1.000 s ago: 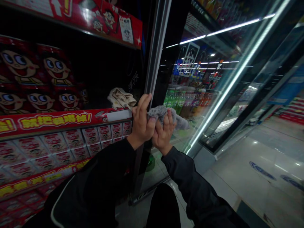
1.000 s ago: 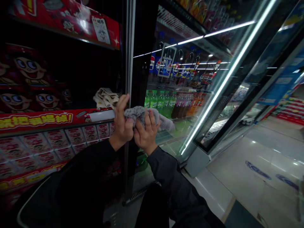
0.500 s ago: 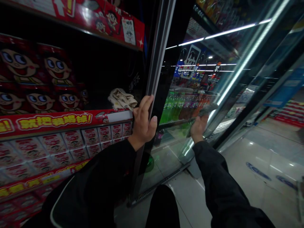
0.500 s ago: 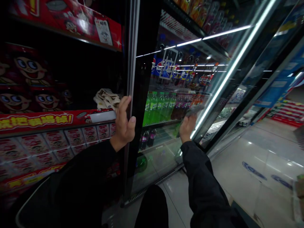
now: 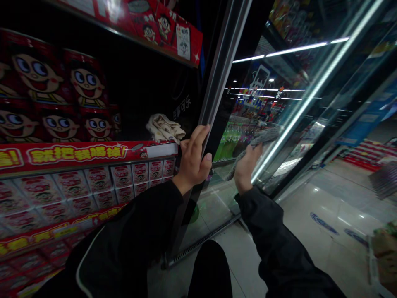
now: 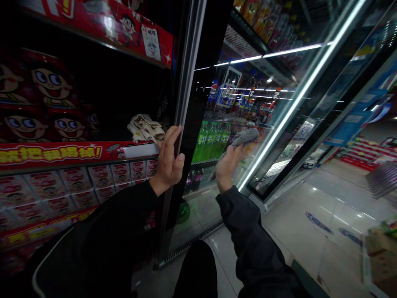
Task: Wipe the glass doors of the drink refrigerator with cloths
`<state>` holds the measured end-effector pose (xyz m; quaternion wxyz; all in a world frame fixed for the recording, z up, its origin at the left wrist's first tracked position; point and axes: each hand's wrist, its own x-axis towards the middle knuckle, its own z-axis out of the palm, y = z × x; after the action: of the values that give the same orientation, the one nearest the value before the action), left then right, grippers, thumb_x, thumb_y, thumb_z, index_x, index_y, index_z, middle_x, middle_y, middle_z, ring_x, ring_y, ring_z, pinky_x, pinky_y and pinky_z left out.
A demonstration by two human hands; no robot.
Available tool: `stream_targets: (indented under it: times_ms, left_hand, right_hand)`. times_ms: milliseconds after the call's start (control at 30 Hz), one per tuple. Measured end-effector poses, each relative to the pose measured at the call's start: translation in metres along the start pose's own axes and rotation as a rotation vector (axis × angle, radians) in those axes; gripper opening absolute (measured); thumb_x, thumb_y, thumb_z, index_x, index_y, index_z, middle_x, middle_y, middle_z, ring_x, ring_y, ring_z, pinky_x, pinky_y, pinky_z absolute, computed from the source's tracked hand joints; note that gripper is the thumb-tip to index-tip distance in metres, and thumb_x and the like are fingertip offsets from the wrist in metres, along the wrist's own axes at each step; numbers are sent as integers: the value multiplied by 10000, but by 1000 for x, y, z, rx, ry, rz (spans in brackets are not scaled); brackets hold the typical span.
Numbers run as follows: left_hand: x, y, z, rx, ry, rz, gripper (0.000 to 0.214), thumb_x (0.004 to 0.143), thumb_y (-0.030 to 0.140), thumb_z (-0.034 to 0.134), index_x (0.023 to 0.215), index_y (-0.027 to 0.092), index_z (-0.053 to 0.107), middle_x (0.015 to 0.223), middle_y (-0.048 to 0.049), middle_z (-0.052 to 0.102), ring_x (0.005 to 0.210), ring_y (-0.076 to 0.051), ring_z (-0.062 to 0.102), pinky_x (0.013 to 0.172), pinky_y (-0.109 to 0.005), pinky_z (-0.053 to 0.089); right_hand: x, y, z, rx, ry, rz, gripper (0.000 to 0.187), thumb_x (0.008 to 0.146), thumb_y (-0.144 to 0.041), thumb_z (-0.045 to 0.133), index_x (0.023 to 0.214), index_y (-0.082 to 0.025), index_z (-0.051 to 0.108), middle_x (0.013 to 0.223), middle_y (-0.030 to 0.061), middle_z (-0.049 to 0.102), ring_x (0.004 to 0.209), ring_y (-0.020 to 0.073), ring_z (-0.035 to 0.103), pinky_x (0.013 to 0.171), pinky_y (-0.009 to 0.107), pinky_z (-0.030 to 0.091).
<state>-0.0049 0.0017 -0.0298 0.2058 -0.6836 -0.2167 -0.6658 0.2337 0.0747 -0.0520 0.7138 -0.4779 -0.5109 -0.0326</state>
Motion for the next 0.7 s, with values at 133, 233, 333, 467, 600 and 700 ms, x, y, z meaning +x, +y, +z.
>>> stream_targets:
  times_ms: [133,233,333,467,600,700]
  left_hand:
    - [0,-3,0,10,4,21,708,1166,606,215,1756,224,293,1667,-181,588,1574,-307,562,1200,-414,426]
    - [-1,-6,-1,6,-17,37,753,1150,648,165,1768,233,271,1686,-179,569,1592,-325,543,1226,-445,425]
    - [-3,-7,-2,-5,-26,33,762,1144,652,169,1766,227,286,1708,-181,542,1610,-341,520,1269,-477,412]
    - [-3,-8,-1,-4,-10,29,725,1153,619,230,1757,228,312,1725,-166,521,1619,-351,504,1316,-503,383]
    - [-3,-8,2,-6,12,31,692,1155,593,269,1753,249,316,1723,-142,524,1623,-343,498,1333,-511,375]
    - [-3,-7,3,25,15,13,701,1153,612,251,1751,250,310,1708,-147,539,1622,-341,500,1325,-522,389]
  right_hand:
    - [-96,-35,19,-155,-120,-510,653,1087,-450,381,1723,-307,402,1850,139,273,1758,390,195,1362,780,208]
    - [-136,-36,25,-149,-173,-734,574,1015,-432,505,1577,-381,607,1773,75,438,1737,401,271,1355,732,270]
    - [-133,-17,24,-202,-183,-901,495,966,-422,572,1429,-353,732,1670,88,563,1707,407,336,1332,703,319]
    - [-96,25,16,-139,-316,-952,366,959,-539,566,1155,-367,823,1520,46,687,1636,372,460,1309,663,364]
    - [-56,68,-3,-169,-368,-736,380,901,-606,577,1002,-321,808,1451,72,727,1558,382,542,1306,674,366]
    - [-25,92,-23,-242,-282,-460,428,870,-576,595,1101,-270,785,1484,146,697,1559,415,525,1331,704,317]
